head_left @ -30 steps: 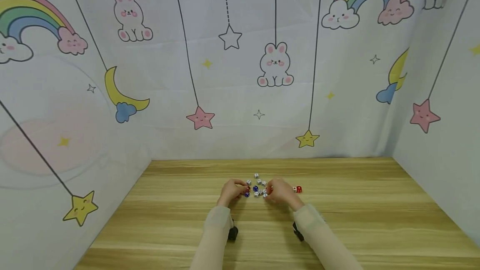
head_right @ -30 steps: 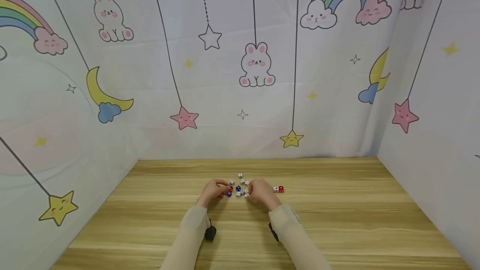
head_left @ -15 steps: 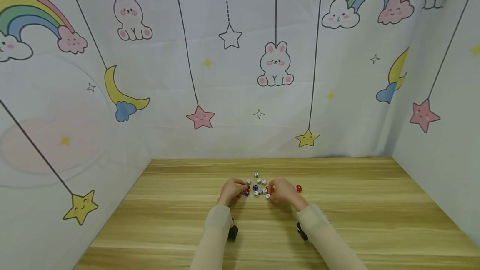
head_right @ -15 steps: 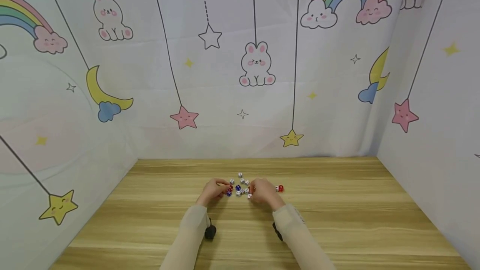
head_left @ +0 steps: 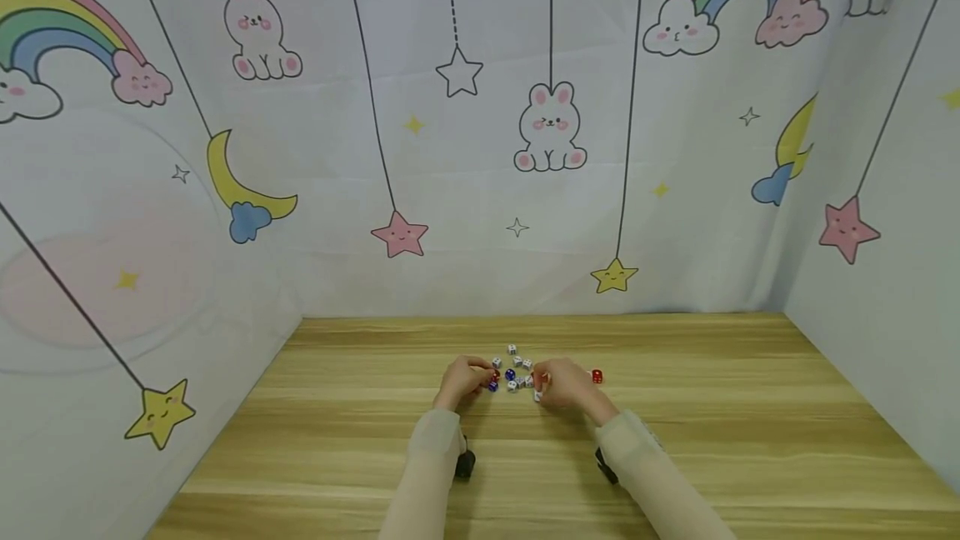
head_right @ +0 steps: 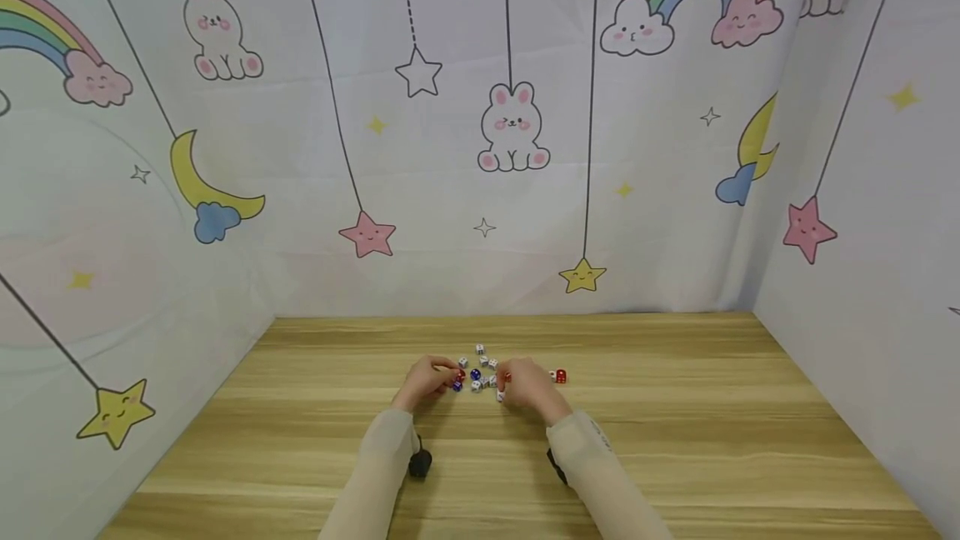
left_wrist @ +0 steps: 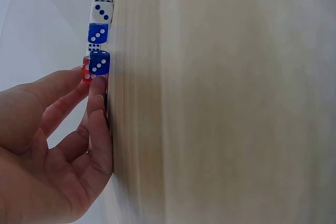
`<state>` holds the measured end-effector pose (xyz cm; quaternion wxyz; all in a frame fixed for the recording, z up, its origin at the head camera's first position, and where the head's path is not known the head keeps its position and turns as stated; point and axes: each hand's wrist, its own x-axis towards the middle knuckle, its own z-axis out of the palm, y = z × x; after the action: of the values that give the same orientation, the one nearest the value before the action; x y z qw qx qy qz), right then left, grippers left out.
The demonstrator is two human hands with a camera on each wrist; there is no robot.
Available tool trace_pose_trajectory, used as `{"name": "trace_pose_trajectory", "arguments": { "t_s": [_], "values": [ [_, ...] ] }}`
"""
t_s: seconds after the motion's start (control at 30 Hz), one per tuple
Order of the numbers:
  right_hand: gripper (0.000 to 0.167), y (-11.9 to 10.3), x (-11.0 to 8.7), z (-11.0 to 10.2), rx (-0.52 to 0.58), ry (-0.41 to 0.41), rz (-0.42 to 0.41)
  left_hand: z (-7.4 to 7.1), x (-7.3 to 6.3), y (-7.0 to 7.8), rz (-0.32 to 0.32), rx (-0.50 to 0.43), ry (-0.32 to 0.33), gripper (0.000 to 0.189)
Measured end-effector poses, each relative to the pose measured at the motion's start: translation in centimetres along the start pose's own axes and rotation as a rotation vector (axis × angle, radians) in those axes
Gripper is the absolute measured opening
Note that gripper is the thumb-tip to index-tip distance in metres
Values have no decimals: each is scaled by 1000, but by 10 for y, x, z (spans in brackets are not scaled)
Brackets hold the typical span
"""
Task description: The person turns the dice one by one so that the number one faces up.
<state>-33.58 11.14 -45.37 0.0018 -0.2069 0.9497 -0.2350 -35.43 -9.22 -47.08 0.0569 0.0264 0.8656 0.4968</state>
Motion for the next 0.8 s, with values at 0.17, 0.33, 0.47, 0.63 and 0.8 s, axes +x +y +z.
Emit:
{"name": "trace_pose_trajectory", "arguments": {
  "t_s": [0.17,0.33,0.47,0.63,0.8],
  "values": [
    [16,0,-2,0,9,0,-41,-1,0,-1,-7,-11,-2,19],
    [17,0,-4,-2,46,-9,-20,-1,1,0,-7,-15,-1,18],
    [17,1,-4,-2,66,-10,11,0,2,-1,-2,-11,-1,17],
    [15,2,-4,-1,73,-4,21,0,2,-1,-5,-13,-1,17],
    [11,2,-5,-1,93,-14,31,-1,0,0,-8,-21,-3,18]
  ]
}}
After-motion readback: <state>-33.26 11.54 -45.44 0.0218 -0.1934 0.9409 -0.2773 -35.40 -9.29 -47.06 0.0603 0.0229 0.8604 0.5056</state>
